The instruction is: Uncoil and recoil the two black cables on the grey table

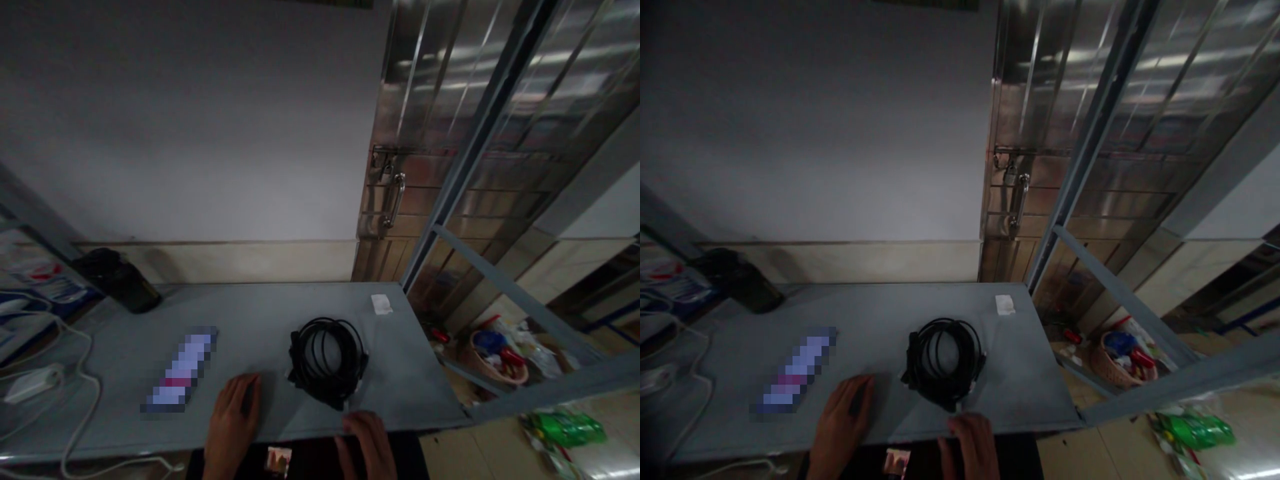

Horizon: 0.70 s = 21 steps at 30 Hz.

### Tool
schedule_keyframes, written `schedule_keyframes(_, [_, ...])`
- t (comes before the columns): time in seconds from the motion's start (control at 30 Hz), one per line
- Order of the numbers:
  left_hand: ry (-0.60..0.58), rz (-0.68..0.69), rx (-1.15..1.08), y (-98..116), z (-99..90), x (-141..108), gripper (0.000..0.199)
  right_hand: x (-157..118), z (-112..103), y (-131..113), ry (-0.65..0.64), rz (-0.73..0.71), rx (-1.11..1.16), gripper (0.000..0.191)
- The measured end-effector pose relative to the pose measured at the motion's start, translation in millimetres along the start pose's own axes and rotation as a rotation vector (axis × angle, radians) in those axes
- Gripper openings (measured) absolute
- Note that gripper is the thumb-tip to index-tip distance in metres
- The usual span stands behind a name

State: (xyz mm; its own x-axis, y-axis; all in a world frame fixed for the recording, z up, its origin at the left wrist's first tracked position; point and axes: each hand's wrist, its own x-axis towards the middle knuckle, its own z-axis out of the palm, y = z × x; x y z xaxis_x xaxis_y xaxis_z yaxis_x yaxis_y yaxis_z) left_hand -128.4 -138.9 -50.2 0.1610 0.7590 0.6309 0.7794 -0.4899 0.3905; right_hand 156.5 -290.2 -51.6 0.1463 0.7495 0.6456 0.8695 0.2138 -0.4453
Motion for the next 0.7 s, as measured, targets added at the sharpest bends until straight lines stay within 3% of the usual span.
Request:
schedule_keyframes(0.07, [-0.007,-0.01,-0.002,1,-0.5,1,0.033,21,10,0,-0.007,0.08,0.036,0.089])
schedule_keyframes(0.2, [-0.046,-0.027,-0.009,1,-2.3,0,0.03,61,38,-7,-0.162,-0.004,-0.022,0.103])
schedule_keyframes(0.37, [-0.059,0.006,-0.004,3,-4.7,-1,0.023,75,67,-2,-0.313,-0.136,-0.125,0.066])
schedule_keyframes(0.7, [-0.05,0.01,-0.003,7,-5.3,1,0.022,109,52,70,-0.263,-0.251,-0.141,0.043])
